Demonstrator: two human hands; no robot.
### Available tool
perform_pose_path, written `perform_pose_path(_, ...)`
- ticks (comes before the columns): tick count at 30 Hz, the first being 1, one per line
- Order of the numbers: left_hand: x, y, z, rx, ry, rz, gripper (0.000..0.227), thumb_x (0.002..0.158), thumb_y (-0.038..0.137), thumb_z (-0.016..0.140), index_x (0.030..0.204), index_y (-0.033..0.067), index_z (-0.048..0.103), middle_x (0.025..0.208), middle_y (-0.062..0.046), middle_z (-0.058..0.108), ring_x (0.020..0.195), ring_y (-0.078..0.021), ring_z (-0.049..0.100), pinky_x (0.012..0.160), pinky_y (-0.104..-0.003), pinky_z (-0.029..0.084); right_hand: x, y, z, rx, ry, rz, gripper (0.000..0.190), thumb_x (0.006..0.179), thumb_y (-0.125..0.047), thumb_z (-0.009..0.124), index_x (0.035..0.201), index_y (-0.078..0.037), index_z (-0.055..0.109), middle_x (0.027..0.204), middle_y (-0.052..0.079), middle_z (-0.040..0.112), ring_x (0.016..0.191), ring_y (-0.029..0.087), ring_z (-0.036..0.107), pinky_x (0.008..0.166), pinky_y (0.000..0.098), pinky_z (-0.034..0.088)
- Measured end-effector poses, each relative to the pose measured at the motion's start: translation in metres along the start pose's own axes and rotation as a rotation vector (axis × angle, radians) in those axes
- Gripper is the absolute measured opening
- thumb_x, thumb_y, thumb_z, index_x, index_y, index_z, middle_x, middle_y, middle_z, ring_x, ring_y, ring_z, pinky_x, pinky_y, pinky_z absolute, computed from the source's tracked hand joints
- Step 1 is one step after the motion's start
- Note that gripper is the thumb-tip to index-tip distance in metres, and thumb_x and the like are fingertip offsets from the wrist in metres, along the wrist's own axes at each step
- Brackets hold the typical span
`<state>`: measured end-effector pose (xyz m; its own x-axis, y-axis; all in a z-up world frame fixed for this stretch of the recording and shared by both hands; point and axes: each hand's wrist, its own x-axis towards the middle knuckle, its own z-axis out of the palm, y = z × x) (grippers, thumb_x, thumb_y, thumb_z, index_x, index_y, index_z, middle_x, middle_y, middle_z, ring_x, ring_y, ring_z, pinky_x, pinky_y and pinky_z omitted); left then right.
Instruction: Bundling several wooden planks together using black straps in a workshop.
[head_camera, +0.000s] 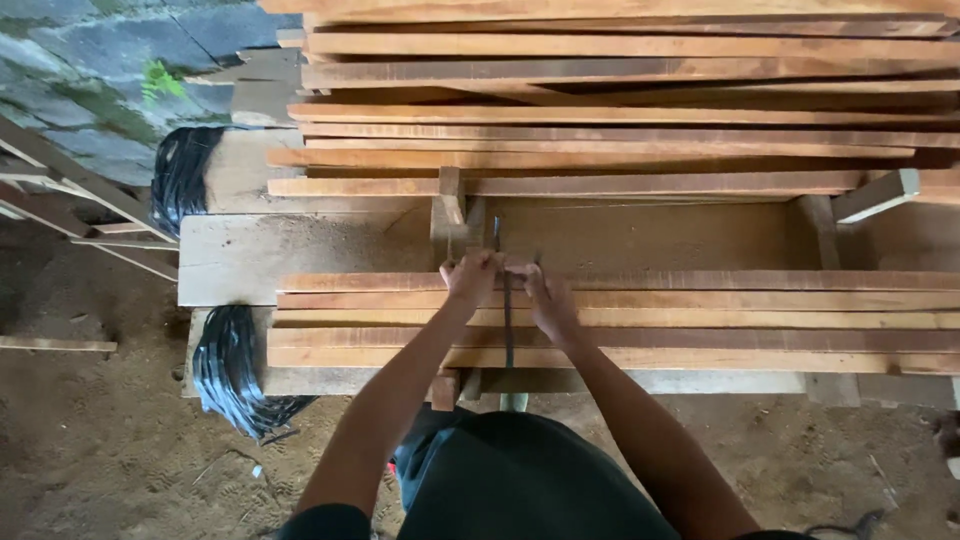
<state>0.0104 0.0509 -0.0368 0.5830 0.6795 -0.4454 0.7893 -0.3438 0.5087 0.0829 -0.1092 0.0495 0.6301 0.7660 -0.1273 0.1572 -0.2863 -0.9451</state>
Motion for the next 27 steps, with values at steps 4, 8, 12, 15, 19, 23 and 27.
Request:
perform_pose_path(4, -0.001, 0.002, 0.000, -0.084, -0.022, 0.069, 0.042, 0.096, 0.060, 0.045, 0.117, 0.0372, 0.072, 0.117, 0.003, 0.077, 0.122, -0.0282, 0.068, 0.119, -0.049, 0.022, 0.007, 0.020, 0.002, 0.139, 0.063, 0.010, 0.047, 0.112, -0.037, 0.037, 0.091, -0.012, 0.070, 0.057, 0.001, 0.049, 0.046, 0.009, 0.040, 0.049, 0.0296, 0.041)
perform_pose_path(8, -0.021, 0.013, -0.025, -0.239, -0.069, 0.164, 0.047, 0.094, 0.055, 0.054, 0.131, 0.0302, 0.070, 0.130, -0.006, 0.072, 0.136, -0.0337, 0.055, 0.118, -0.052, 0.027, 0.010, 0.033, 0.004, 0.242, 0.052, -0.021, 0.052, 0.114, -0.043, 0.039, 0.115, -0.008, 0.077, 0.063, 0.005, 0.053, 0.051, 0.009, 0.042, 0.054, 0.0308, 0.043)
perform_pose_path(12, -0.026, 0.001, -0.024, -0.154, -0.032, 0.284, 0.041, 0.101, 0.049, 0.051, 0.129, 0.0268, 0.070, 0.123, -0.005, 0.072, 0.137, -0.0295, 0.051, 0.120, -0.053, 0.016, 0.010, 0.027, 0.002, 0.294, 0.077, -0.049, 0.046, 0.113, -0.039, 0.044, 0.113, -0.007, 0.077, 0.063, 0.005, 0.056, 0.051, 0.009, 0.046, 0.057, 0.0309, 0.046)
perform_pose_path(15, -0.046, 0.016, -0.050, -0.380, -0.002, 0.483, 0.035, 0.099, 0.031, 0.063, 0.124, 0.0099, 0.073, 0.098, -0.020, 0.076, 0.109, -0.0377, 0.070, 0.101, -0.052, 0.049, 0.009, 0.007, -0.006, 0.108, 0.066, -0.039, 0.050, 0.112, -0.044, 0.045, 0.099, -0.008, 0.077, 0.070, 0.012, 0.064, 0.063, 0.019, 0.057, 0.063, 0.0404, 0.046)
perform_pose_path(19, 0.013, -0.022, 0.010, -0.213, -0.089, 0.282, 0.050, 0.096, 0.041, 0.065, 0.140, 0.0195, 0.055, 0.134, -0.015, 0.061, 0.138, -0.0447, 0.042, 0.107, -0.063, 0.040, 0.015, -0.020, -0.007, -0.053, -0.091, 0.130, 0.076, 0.108, -0.066, 0.037, 0.126, 0.001, 0.070, 0.111, 0.029, 0.071, 0.105, 0.044, 0.070, 0.089, 0.0590, 0.051)
perform_pose_path(23, 0.001, -0.009, -0.003, -0.090, -0.185, 0.145, 0.055, 0.096, 0.062, 0.062, 0.142, 0.0328, 0.056, 0.145, 0.001, 0.058, 0.150, -0.0321, 0.034, 0.112, -0.058, 0.041, 0.047, -0.004, 0.001, -0.112, -0.221, 0.211, 0.076, 0.105, -0.072, 0.029, 0.110, -0.010, 0.073, 0.094, 0.022, 0.071, 0.097, 0.041, 0.071, 0.088, 0.0555, 0.050)
perform_pose_path(27, 0.023, -0.031, 0.019, 0.011, -0.062, 0.342, 0.055, 0.094, 0.059, 0.063, 0.130, 0.0175, 0.064, 0.131, -0.009, 0.066, 0.139, -0.0334, 0.049, 0.119, -0.054, 0.029, 0.087, -0.015, 0.017, -0.177, -0.214, 0.069, 0.067, 0.106, -0.062, 0.039, 0.087, -0.009, 0.076, 0.071, 0.014, 0.071, 0.070, 0.027, 0.072, 0.065, 0.0424, 0.057)
